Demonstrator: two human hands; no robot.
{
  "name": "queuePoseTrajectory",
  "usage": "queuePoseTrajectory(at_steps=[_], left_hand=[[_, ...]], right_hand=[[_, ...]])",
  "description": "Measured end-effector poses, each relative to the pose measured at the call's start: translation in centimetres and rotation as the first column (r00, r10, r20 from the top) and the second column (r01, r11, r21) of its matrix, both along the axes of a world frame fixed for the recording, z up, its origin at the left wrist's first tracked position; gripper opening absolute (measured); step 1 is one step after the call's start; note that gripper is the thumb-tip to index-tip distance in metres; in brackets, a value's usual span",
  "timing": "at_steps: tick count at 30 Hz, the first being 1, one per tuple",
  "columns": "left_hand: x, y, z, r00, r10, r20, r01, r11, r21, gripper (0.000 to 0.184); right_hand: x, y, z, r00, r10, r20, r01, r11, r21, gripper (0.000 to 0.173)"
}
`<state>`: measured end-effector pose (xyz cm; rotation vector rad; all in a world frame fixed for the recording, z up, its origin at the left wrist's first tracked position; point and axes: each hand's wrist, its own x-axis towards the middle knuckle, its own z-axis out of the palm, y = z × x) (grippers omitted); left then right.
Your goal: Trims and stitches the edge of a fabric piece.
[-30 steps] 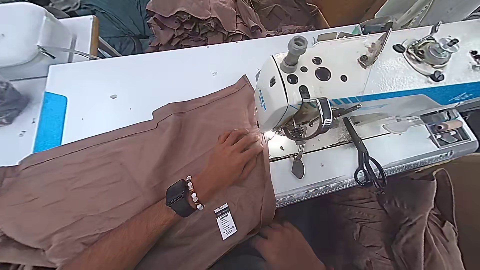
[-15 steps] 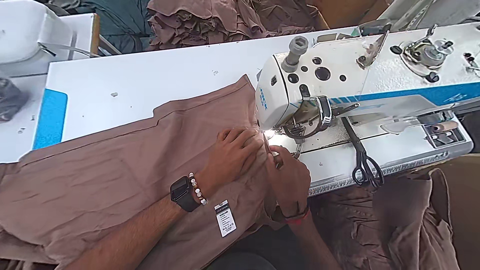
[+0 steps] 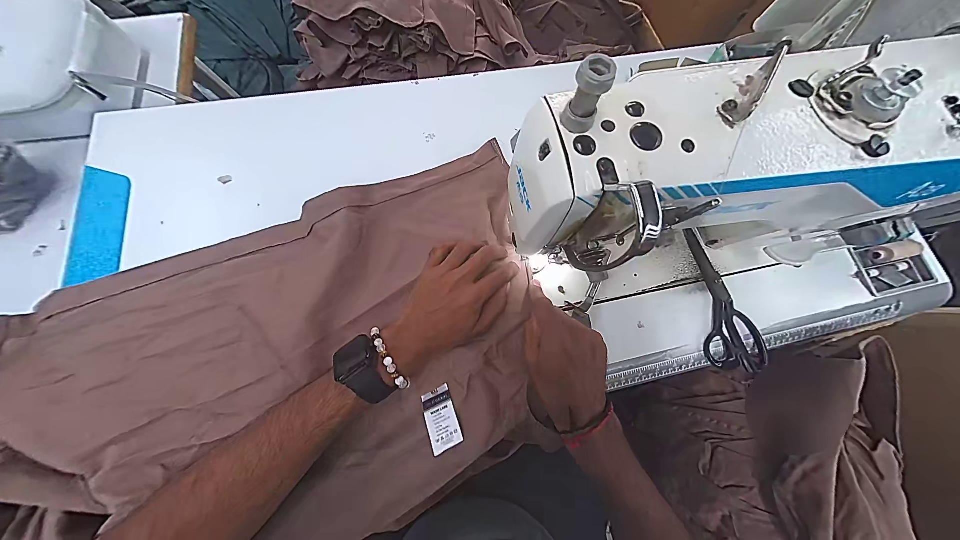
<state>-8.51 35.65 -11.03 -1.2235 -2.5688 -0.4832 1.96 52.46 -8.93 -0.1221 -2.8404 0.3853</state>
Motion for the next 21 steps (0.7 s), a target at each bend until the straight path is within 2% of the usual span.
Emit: queuePoseTrajectory(at_steps=[4,9,11,13,18,21], left_hand=[[0.1,0.0,1.1,0.991,-0.131,-0.039,0.128,0.990,-0.064,0.030],[3.3,0.0,1.4,0.973,-0.122,0.196,0.121,0.993,0.019,0.034],[3.8,-0.2,0.5,0.974,-0.150,0.168,0.148,0.989,0.021,0.036],[4.3,0.1,0.2,0.983,-0.149,0.106,0.149,0.989,0.012,0.035],[4.8,0.6,0.4,0.998,-0.055,0.043,0.054,0.998,0.037,0.027],[4.5,0.6,0.4,0.999,0.001,0.039,-0.002,0.999,0.038,0.029]], right_hand=[[-1.3,-0.2,0.0,1.000,-0.030,0.003,0.030,0.999,0.022,0.034],[0.3,2.8,0.4,0.995,-0.098,0.006,0.097,0.974,-0.205,0.032],[1.0,3.5,0.2,0.986,-0.168,-0.004,0.165,0.971,-0.174,0.031],[1.2,2.9,0.2,0.985,-0.173,0.016,0.174,0.973,-0.153,0.028],[0.9,1.3,0.7,0.983,-0.165,0.082,0.183,0.937,-0.298,0.026],[1.0,1.4,0.9,0.981,-0.163,0.110,0.191,0.915,-0.355,0.030]])
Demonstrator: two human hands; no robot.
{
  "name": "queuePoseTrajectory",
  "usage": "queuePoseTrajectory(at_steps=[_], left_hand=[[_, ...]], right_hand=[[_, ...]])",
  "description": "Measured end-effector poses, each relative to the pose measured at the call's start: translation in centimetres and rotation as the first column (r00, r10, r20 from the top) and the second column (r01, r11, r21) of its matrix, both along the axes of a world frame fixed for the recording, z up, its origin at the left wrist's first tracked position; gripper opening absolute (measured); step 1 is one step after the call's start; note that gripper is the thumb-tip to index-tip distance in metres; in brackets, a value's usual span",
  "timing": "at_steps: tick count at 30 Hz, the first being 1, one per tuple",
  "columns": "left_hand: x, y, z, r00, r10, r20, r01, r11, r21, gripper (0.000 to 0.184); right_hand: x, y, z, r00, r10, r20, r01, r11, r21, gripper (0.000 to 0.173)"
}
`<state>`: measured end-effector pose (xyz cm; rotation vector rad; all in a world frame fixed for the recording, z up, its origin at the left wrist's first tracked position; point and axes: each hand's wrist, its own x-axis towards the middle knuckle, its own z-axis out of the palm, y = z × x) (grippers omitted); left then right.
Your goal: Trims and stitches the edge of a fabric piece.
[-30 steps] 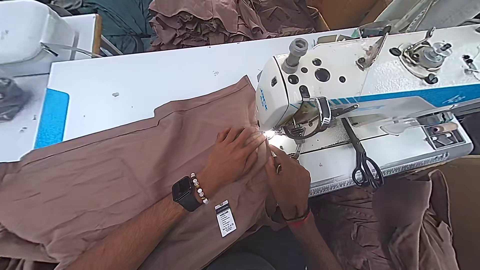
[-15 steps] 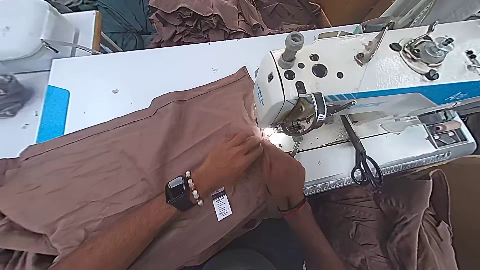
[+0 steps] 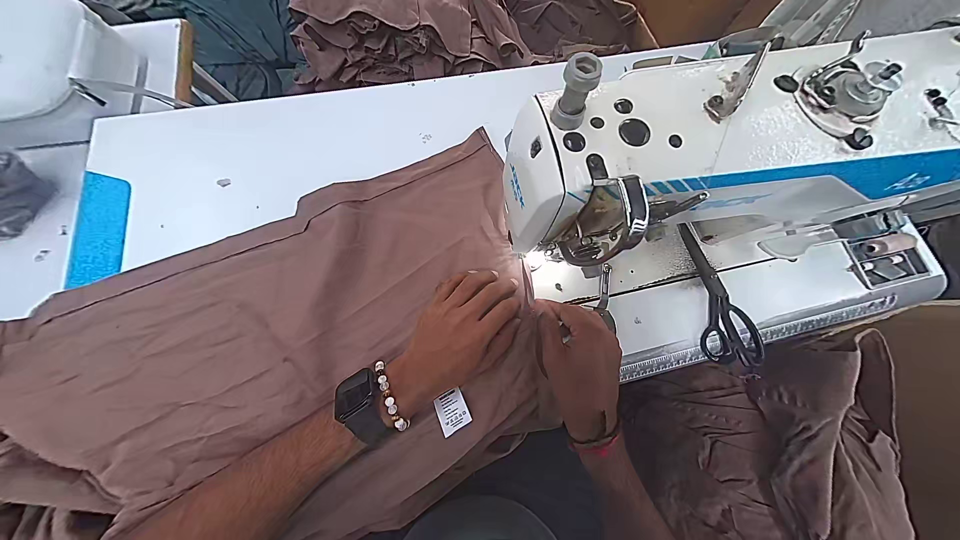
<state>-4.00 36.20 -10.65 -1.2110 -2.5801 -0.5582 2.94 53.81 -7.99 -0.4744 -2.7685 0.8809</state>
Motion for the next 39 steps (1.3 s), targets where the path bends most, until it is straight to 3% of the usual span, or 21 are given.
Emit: queuePoseTrajectory(at_steps=[5,14,18,22,25,30,34,37,39], left_hand=[[0.0,0.1,0.1,1.000,0.010,0.009,-0.010,1.000,-0.002,0.030],[-0.2,0.0,-0.1,1.000,0.015,0.022,-0.015,1.000,-0.012,0.030],[-0.2,0.2,-0.1,0.998,0.055,0.033,-0.051,0.993,-0.103,0.040],[-0.1,0.4,-0.5,0.995,0.095,-0.005,-0.095,0.988,-0.120,0.048],[-0.3,0.3,-0.3,1.000,-0.025,0.005,0.025,0.997,-0.077,0.045],[-0.9,-0.6,0.0,0.975,-0.211,0.066,0.214,0.975,-0.053,0.040],[-0.9,-1.0,0.1,0.972,-0.226,0.059,0.229,0.972,-0.054,0.039],[-0.6,-0.5,0.1,0.982,-0.183,0.034,0.185,0.981,-0.058,0.039],[-0.2,-0.2,-0.1,0.989,-0.146,0.030,0.148,0.988,-0.054,0.039]], right_hand=[[-0.1,-0.1,0.0,1.000,-0.019,0.019,0.018,1.000,0.012,0.025],[-0.5,-1.4,-0.5,0.999,-0.039,0.003,0.037,0.978,0.207,0.021],[-0.6,-1.3,-0.5,0.998,-0.053,-0.041,0.060,0.975,0.216,0.018],[0.2,-1.7,-0.9,0.992,0.037,-0.120,0.010,0.930,0.368,0.019],[0.7,-2.0,-0.3,0.992,0.116,-0.053,-0.080,0.888,0.452,0.022],[6.3,-1.3,-0.7,0.984,0.154,-0.091,-0.131,0.967,0.218,0.029],[11.2,0.3,-1.9,0.988,0.132,-0.077,-0.129,0.990,0.052,0.022],[11.3,2.1,-1.4,0.954,0.107,-0.279,-0.030,0.963,0.268,0.017],[10.7,2.7,-0.1,0.969,0.129,-0.213,-0.032,0.912,0.408,0.017]])
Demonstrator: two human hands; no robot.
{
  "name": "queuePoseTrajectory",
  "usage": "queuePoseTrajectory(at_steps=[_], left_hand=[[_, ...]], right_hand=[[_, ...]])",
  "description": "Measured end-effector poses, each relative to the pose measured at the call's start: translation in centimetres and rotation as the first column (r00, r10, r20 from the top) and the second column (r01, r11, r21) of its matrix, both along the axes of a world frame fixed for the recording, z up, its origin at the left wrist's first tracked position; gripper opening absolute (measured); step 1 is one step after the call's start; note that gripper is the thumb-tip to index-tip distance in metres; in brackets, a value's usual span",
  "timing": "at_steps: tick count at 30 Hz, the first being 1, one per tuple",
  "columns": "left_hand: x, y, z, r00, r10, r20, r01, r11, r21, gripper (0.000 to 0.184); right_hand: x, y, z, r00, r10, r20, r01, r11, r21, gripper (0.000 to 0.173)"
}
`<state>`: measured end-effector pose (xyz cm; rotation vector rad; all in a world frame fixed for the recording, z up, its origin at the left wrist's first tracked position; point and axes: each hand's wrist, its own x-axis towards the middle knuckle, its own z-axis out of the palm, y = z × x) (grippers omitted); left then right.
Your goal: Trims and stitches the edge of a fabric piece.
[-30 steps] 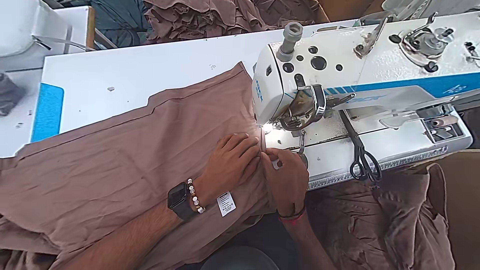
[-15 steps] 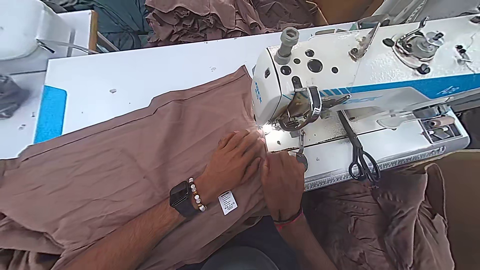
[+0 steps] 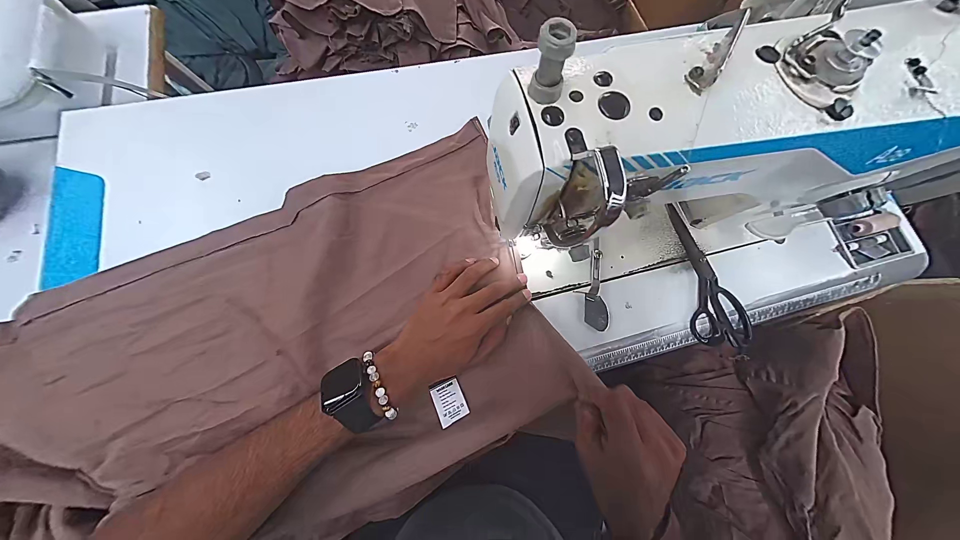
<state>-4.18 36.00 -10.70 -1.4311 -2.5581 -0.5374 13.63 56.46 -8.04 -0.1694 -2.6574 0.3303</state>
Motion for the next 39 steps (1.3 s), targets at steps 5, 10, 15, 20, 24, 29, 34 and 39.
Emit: queuePoseTrajectory(at_steps=[5,10,15,20,24,29,34,39], left_hand=[[0.1,0.1,-0.2,1.000,0.022,0.010,-0.022,1.000,0.012,0.040],[0.2,0.0,-0.2,0.999,0.030,0.017,-0.031,0.999,0.015,0.040],[0.2,-0.1,-0.2,0.999,0.034,0.018,-0.035,0.999,0.020,0.040],[0.0,-0.4,-0.3,1.000,-0.018,0.002,0.018,0.999,0.034,0.039],[0.3,-0.3,-0.2,0.999,0.038,-0.023,-0.038,0.999,0.006,0.039],[0.2,-0.3,-0.1,1.000,0.018,0.020,-0.018,1.000,0.021,0.038],[-0.2,-0.6,0.0,1.000,-0.016,0.011,0.016,1.000,0.004,0.037],[-1.3,-0.1,0.0,0.999,0.039,-0.007,-0.039,0.999,0.000,0.037]], right_hand=[[-2.0,0.2,2.2,0.891,0.042,0.452,-0.081,0.994,0.069,0.018],[-7.4,-2.1,0.6,0.989,-0.048,0.142,0.089,0.950,-0.298,0.025],[-10.3,-3.4,-1.1,0.973,-0.175,0.150,0.200,0.965,-0.169,0.016],[-9.4,-3.8,-1.3,0.998,-0.037,0.046,0.038,0.999,-0.015,0.019],[-7.3,-2.3,-1.4,0.992,0.057,0.115,-0.032,0.977,-0.211,0.024],[-5.9,-3.0,-1.1,0.977,0.127,0.170,-0.134,0.991,0.027,0.034],[-5.1,-2.8,-0.9,0.964,0.135,0.229,-0.155,0.985,0.073,0.042],[-7.3,-2.7,-0.6,0.965,0.096,0.246,-0.126,0.986,0.112,0.043]])
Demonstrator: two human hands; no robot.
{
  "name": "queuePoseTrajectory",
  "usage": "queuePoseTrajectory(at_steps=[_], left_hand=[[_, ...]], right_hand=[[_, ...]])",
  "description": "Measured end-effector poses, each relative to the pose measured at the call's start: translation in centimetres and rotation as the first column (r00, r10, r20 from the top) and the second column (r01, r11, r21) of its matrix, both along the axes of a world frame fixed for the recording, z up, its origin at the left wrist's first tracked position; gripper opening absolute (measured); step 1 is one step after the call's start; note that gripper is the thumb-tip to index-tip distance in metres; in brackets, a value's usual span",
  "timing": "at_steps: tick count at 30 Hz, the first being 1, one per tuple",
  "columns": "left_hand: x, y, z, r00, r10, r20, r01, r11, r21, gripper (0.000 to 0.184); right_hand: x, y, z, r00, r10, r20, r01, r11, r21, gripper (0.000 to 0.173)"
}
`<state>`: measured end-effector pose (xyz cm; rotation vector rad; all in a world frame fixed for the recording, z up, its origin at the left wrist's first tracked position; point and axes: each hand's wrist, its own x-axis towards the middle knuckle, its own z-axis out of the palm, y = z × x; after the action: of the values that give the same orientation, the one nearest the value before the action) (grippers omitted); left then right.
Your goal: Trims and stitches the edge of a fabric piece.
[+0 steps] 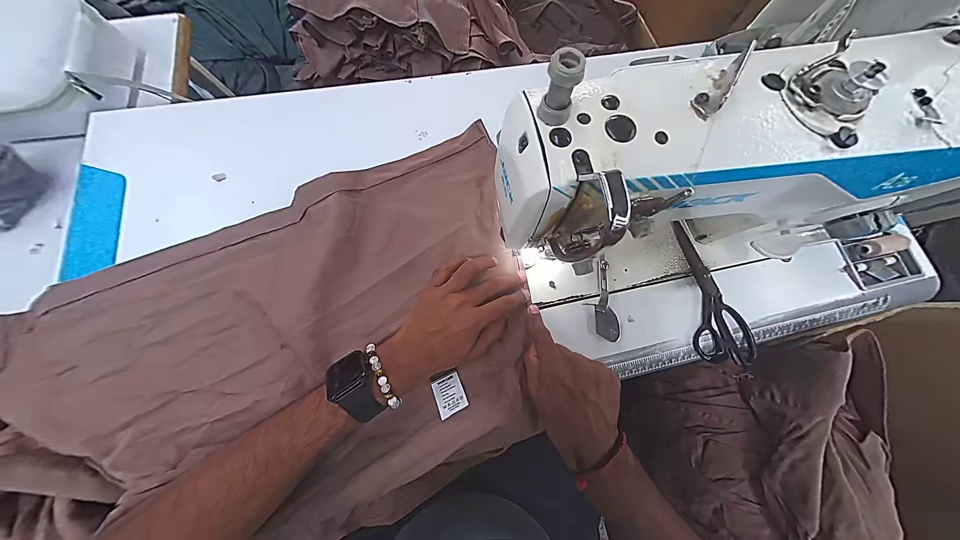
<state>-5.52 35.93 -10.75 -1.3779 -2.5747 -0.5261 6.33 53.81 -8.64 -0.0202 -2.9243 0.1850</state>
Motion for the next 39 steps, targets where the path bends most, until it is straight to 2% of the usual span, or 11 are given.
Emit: queuePoseTrajectory(at_steps=[5,14,16,18,21,23,26,29,32,36,39], left_hand=[[-2.9,-0.1,0.0,0.998,0.009,-0.067,-0.007,1.000,0.025,0.034],[-9.4,-1.3,1.3,0.968,-0.185,-0.167,0.179,0.983,-0.049,0.030],[-7.2,-0.9,2.6,0.984,-0.097,-0.152,0.076,0.988,-0.137,0.022],[-2.3,0.1,3.7,0.983,0.133,-0.123,-0.158,0.961,-0.228,0.024],[3.9,-0.6,2.5,0.888,0.447,-0.105,-0.456,0.834,-0.311,0.062],[3.0,-3.1,0.7,0.906,0.422,0.034,-0.397,0.875,-0.278,0.074],[-1.7,-6.3,0.0,0.970,0.205,0.132,-0.176,0.963,-0.202,0.071],[-4.5,-7.1,0.2,0.989,0.098,0.112,-0.072,0.974,-0.214,0.070],[-5.5,-7.1,0.2,0.992,0.091,0.092,-0.067,0.970,-0.236,0.073],[-2.3,-5.6,2.0,0.950,0.307,-0.050,-0.310,0.920,-0.241,0.068],[4.9,-5.1,4.4,0.771,0.637,-0.029,-0.635,0.764,-0.113,0.067]], right_hand=[[-3.3,-0.1,0.3,1.000,-0.013,0.004,0.013,0.999,0.036,0.041],[-7.1,-1.3,-0.4,0.995,-0.095,-0.040,0.097,0.995,0.039,0.035],[-7.2,-1.4,-0.8,0.992,-0.105,-0.067,0.107,0.994,0.020,0.034],[-7.3,-1.1,-1.1,0.984,-0.139,-0.108,0.134,0.990,-0.049,0.033],[-6.7,-0.4,-0.5,0.978,-0.207,-0.031,0.194,0.952,-0.237,0.026],[-6.5,0.2,-0.1,0.975,-0.216,0.045,0.219,0.916,-0.336,0.027],[-6.3,0.5,0.4,0.986,-0.155,0.053,0.164,0.922,-0.352,0.030],[-5.3,-0.9,0.0,0.992,-0.119,-0.043,0.109,0.975,-0.194,0.035],[-5.4,-1.8,0.0,0.984,-0.177,-0.013,0.176,0.982,-0.066,0.037],[-6.9,-2.4,2.3,0.953,-0.221,0.209,0.232,0.972,-0.030,0.040],[-5.3,-2.2,-0.4,0.983,-0.175,-0.061,0.176,0.984,0.010,0.038]])
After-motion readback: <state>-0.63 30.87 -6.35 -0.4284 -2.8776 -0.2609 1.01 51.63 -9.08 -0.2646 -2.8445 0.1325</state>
